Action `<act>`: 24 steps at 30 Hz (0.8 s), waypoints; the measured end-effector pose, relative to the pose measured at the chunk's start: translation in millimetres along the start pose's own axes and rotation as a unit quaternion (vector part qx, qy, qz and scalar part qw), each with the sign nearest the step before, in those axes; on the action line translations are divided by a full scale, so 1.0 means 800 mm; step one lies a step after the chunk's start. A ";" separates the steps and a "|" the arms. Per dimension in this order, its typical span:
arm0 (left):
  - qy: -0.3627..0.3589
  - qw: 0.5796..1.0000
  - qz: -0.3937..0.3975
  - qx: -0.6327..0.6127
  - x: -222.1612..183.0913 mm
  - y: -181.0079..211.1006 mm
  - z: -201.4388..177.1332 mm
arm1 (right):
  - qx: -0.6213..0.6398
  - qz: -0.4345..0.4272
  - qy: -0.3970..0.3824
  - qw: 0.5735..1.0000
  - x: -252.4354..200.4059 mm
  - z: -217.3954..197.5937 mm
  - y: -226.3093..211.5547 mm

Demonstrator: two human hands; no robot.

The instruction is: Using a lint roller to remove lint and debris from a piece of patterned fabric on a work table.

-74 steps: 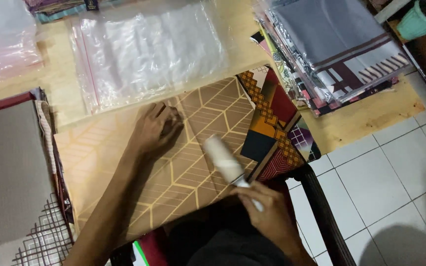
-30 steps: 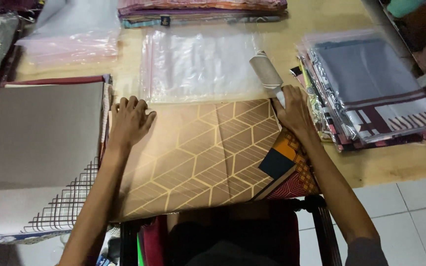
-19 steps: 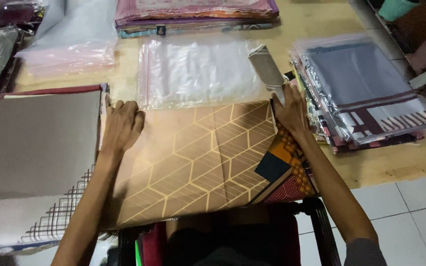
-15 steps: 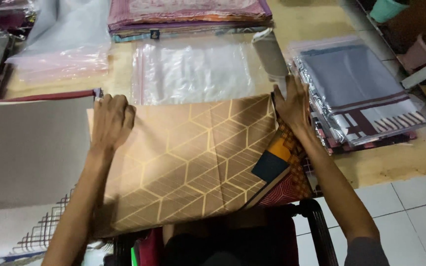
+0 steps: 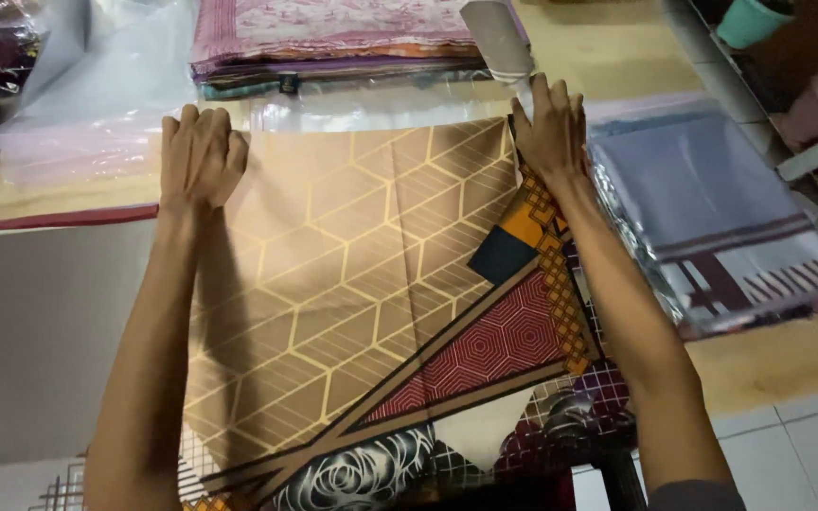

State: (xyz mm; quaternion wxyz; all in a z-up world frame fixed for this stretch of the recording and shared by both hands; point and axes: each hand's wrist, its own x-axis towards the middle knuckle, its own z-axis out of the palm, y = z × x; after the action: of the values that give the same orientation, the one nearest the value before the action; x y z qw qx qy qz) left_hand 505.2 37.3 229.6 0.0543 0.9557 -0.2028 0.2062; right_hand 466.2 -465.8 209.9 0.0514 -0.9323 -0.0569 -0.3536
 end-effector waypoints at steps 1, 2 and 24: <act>-0.002 1.000 -0.003 0.001 0.009 -0.006 0.011 | 0.003 -0.002 -0.002 1.000 0.005 0.017 0.004; -0.012 1.000 0.002 0.019 0.018 -0.013 0.022 | 0.011 0.001 -0.005 1.000 0.013 0.036 0.008; 0.080 0.996 0.034 -0.010 0.019 -0.017 0.045 | 0.312 0.039 -0.005 0.949 0.032 0.039 -0.052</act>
State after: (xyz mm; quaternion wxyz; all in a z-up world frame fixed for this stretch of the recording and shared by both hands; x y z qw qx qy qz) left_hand 536.6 37.3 203.1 0.0731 0.9283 -0.2319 0.2813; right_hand 499.9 -418.9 205.7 0.3529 -0.8729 -0.1282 -0.3115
